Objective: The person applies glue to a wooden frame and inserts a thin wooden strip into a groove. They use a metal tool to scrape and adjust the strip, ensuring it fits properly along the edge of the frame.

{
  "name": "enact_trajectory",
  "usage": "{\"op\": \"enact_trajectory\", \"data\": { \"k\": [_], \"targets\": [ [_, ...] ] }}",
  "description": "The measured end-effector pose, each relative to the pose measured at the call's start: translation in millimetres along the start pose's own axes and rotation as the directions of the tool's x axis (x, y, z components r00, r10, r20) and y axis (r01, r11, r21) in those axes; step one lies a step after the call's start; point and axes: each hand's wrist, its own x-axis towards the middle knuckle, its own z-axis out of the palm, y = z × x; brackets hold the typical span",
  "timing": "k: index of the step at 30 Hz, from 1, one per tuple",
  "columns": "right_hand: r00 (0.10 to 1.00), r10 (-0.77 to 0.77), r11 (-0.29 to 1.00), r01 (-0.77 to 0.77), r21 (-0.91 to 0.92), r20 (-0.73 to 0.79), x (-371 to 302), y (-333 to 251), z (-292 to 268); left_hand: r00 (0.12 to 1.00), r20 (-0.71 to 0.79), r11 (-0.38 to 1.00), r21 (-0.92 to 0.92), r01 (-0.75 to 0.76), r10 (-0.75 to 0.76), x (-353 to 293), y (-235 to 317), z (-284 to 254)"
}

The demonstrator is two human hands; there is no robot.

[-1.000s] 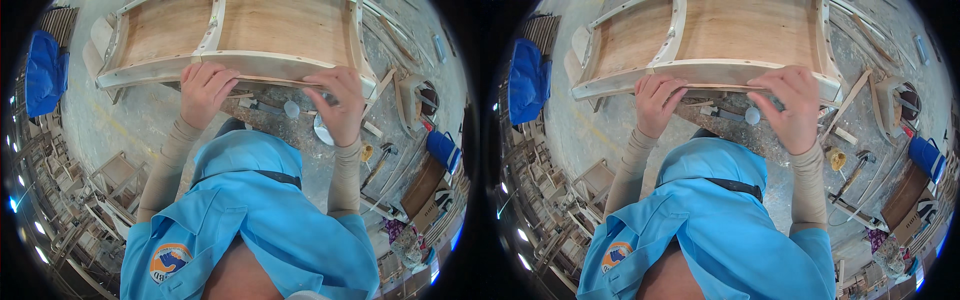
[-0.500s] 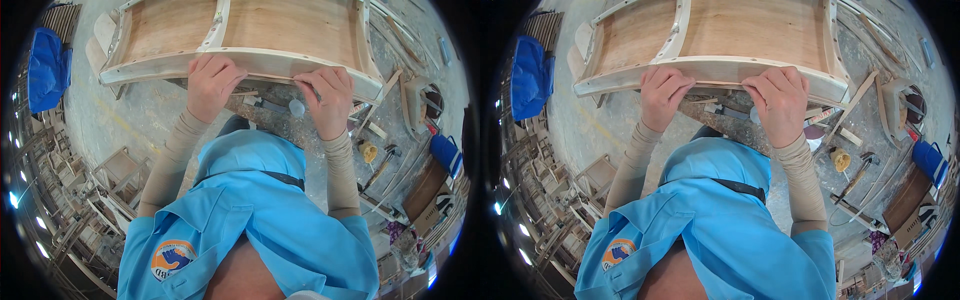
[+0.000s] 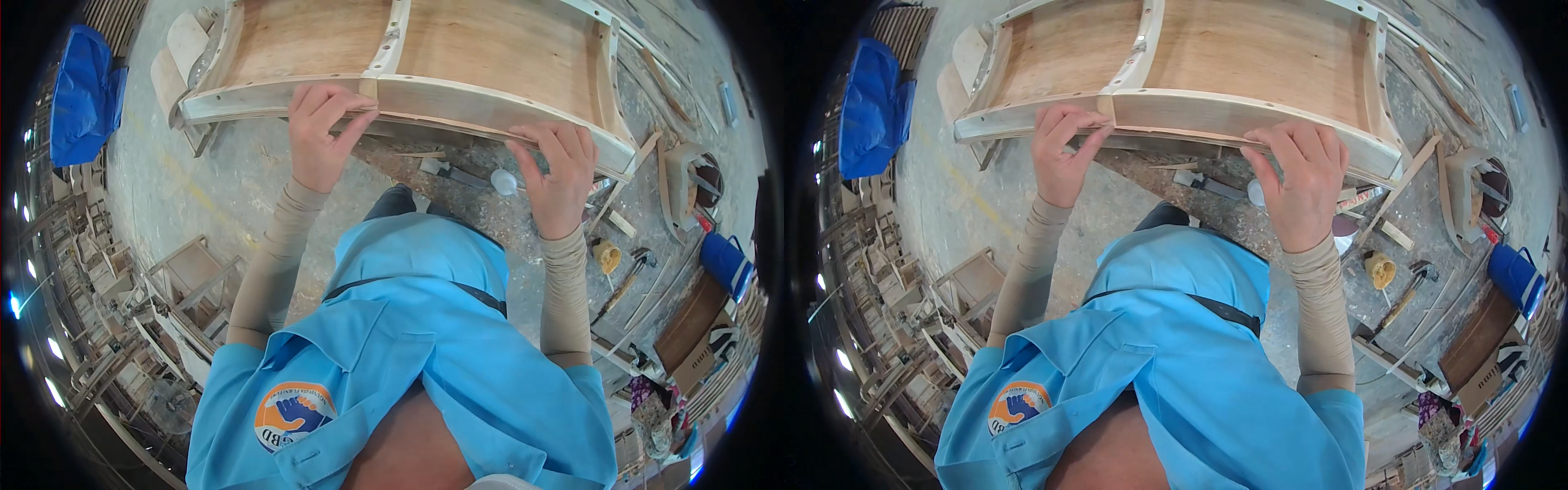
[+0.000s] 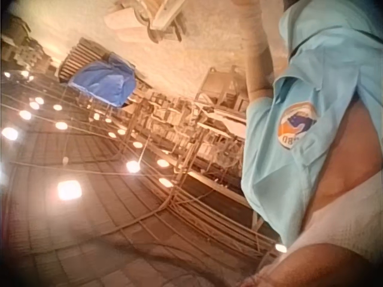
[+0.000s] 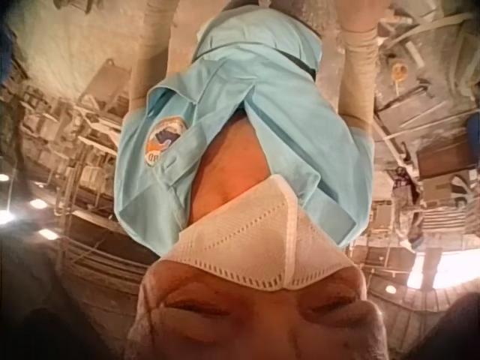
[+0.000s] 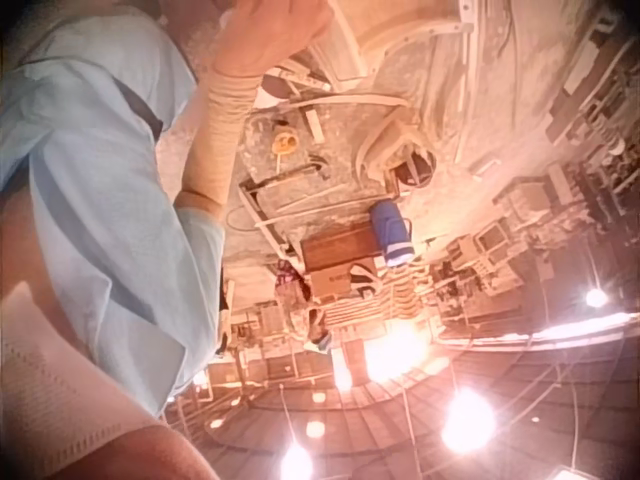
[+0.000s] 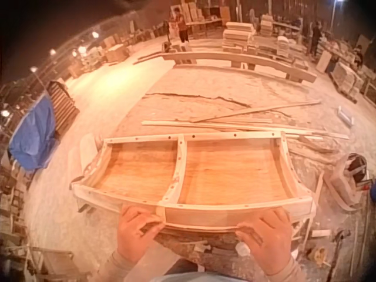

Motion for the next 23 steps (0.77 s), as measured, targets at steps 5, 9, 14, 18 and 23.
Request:
{"op": "enact_trajectory", "data": {
  "k": [5,9,14,18,23],
  "targets": [
    [1.0,0.001,1.0,-0.001,0.012,0.007,6,-12,11,0.998,0.01,0.998,0.032,-0.055,0.054,-6,0,3],
    [0.999,0.026,0.999,-0.027,0.04,0.02,11,-12,18,0.996,-0.011,0.996,0.036,-0.085,0.086,-7,-1,4],
    [1.0,0.02,1.0,-0.02,0.008,0.02,12,-14,22,0.997,-0.004,0.997,0.003,-0.081,0.081,-11,-4,8],
    [1.0,0.014,1.0,-0.014,-0.024,0.008,11,-16,25,0.993,-0.015,0.993,-0.014,-0.113,0.113,-9,-8,15],
    [0.999,0.026,0.999,-0.026,-0.03,0.02,10,-16,24,0.988,0.027,0.988,-0.006,-0.153,0.153,-6,-17,17]
  ]
}}
